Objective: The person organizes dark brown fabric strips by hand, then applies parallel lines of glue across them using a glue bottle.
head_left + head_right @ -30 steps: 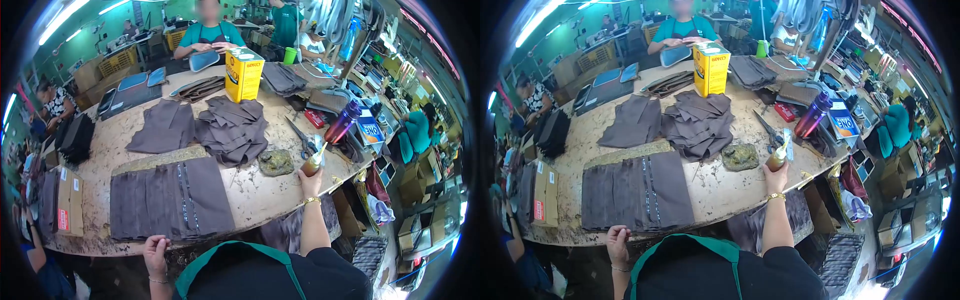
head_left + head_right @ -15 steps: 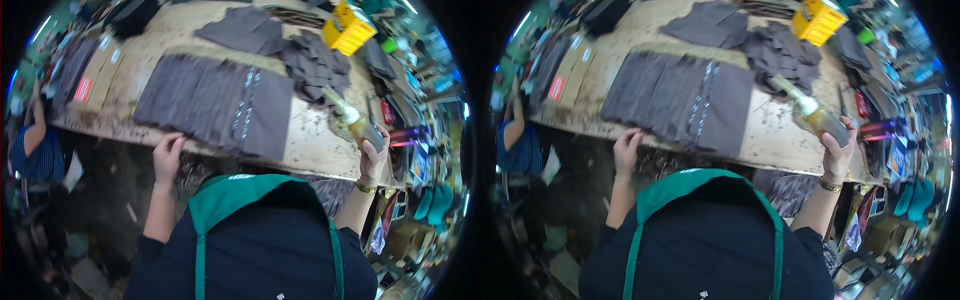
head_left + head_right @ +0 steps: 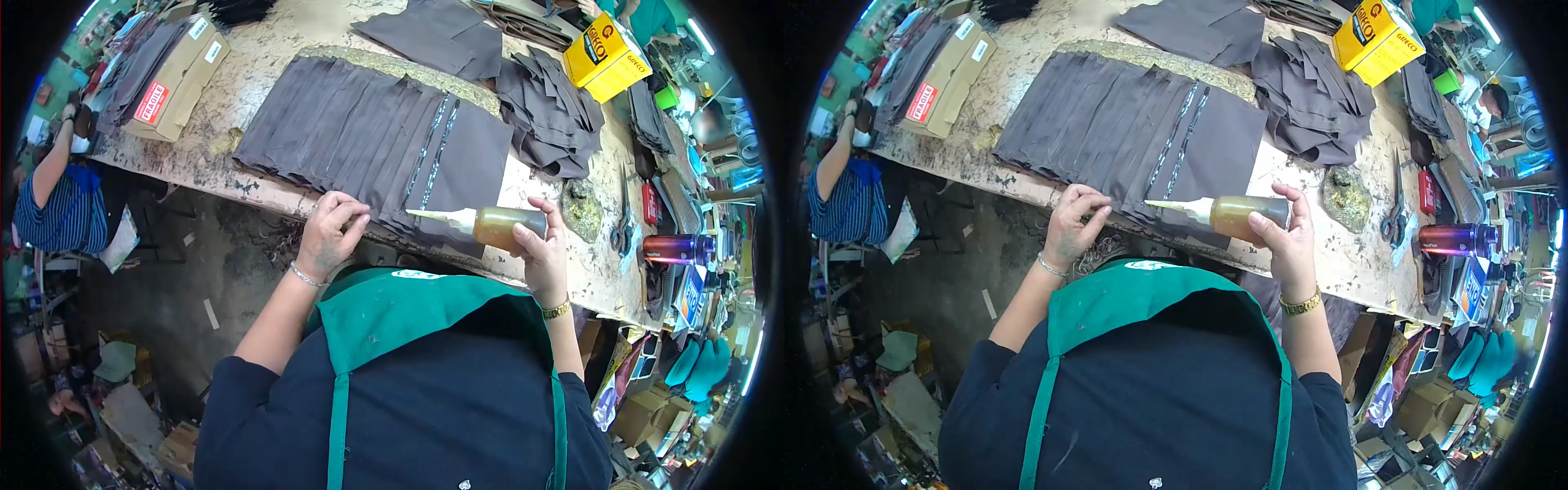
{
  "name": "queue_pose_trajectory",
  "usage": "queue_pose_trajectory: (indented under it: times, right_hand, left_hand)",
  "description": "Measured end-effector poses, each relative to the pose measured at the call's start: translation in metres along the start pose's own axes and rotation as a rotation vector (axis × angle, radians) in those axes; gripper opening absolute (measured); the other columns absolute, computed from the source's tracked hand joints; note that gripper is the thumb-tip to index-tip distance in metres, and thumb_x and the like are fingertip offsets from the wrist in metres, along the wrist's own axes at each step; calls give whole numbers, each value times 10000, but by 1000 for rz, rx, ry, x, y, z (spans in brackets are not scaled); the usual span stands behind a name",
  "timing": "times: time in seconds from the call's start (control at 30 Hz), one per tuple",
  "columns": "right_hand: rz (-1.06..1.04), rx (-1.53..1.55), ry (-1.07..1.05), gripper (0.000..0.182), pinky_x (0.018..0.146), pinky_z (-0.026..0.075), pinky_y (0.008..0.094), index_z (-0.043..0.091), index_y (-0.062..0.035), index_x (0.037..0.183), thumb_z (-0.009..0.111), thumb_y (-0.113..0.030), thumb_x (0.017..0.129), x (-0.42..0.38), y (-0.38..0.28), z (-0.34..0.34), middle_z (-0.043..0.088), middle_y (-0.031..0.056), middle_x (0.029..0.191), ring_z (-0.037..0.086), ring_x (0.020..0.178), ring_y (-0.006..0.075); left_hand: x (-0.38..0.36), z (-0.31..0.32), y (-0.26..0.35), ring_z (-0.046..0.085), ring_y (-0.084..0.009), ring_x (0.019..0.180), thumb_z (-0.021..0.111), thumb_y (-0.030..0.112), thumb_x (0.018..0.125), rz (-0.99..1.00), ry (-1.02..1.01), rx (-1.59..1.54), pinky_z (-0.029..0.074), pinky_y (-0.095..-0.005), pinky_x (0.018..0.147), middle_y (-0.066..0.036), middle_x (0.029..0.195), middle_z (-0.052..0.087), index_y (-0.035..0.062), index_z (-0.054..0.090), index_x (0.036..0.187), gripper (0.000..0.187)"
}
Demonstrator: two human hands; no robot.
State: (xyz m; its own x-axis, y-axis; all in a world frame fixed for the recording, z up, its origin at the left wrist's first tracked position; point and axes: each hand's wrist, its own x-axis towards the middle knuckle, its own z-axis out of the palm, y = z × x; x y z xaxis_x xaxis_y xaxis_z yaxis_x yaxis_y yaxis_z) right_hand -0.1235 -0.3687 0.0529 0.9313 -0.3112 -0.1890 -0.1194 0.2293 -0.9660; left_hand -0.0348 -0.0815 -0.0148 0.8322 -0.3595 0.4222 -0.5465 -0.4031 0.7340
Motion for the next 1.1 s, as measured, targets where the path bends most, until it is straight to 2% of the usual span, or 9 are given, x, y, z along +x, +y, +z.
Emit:
queue_pose_trajectory:
  times: [0.07, 0.2, 0.27, 0.3, 0.4, 0.43, 0.47, 0.53, 1.1]
  right_hand:
    - [148, 162, -37, 484, 607, 470, 206, 408, -73, 1124, 668, -40, 717, 2, -1, -4, 558, 62, 923, 557, 791, 122]
    - [124, 306, -110, 537, 627, 467, 214, 371, -68, 1171, 656, -66, 716, 0, 2, -8, 534, 67, 957, 560, 779, 119]
    - [-121, 49, -134, 633, 684, 487, 234, 350, -80, 1185, 706, -13, 665, -1, 4, -6, 542, 79, 990, 562, 860, 143]
    - [-143, -54, -101, 630, 763, 469, 254, 374, -56, 1163, 725, -6, 642, -5, 0, -1, 549, 78, 991, 559, 893, 145]
    - [-211, -89, -66, 584, 776, 459, 252, 412, -38, 1127, 731, -12, 639, -2, 8, 0, 556, 75, 983, 556, 891, 136]
    - [-223, -147, -59, 539, 751, 463, 237, 441, -34, 1094, 733, -17, 641, -2, 5, 3, 566, 65, 953, 555, 873, 124]
    - [-225, -147, -59, 539, 751, 463, 237, 441, -34, 1094, 733, -17, 641, -1, 5, 4, 566, 65, 953, 555, 873, 124]
    - [-71, -134, -29, 518, 726, 470, 228, 443, -36, 1086, 726, -24, 653, 0, 7, 6, 571, 59, 936, 557, 845, 113]
    - [-50, -219, -44, 488, 694, 455, 217, 458, -20, 1037, 745, -51, 643, 5, 11, 14, 554, 35, 858, 535, 777, 90]
  left_hand:
    - [3, 0, 0, 542, -231, 772, 630, 35, 701, 36, -19, 23, 438, -312, 700, -86, 807, 547, 17, 614, 797, 99]
    - [7, 0, -4, 532, -244, 799, 640, 48, 692, 67, -5, 34, 434, -324, 713, -97, 828, 539, 26, 615, 801, 114]
    - [8, -1, -5, 527, -249, 817, 646, 58, 687, 67, -12, 44, 431, -333, 721, -100, 836, 537, 30, 616, 800, 120]
    - [9, -2, -3, 508, -263, 877, 657, 80, 681, 54, -20, 100, 417, -349, 765, -101, 882, 534, 43, 619, 812, 141]
    - [13, -3, 2, 444, -295, 1024, 678, 119, 669, 86, -19, 224, 367, -387, 865, -111, 1015, 513, 68, 626, 851, 197]
    - [14, -2, 3, 399, -315, 1110, 690, 137, 663, 128, -7, 292, 331, -409, 921, -120, 1103, 495, 79, 629, 879, 231]
    - [16, -2, 4, 399, -315, 1110, 690, 137, 663, 130, -6, 292, 331, -409, 921, -120, 1103, 495, 79, 629, 879, 231]
    - [18, -2, 4, 294, -359, 1204, 701, 179, 651, 107, -71, 326, 269, -438, 977, -131, 1220, 433, 104, 619, 928, 299]
    - [18, 3, 2, 222, -378, 1254, 713, 210, 637, 47, -132, 368, 225, -456, 999, -126, 1289, 380, 126, 611, 960, 349]
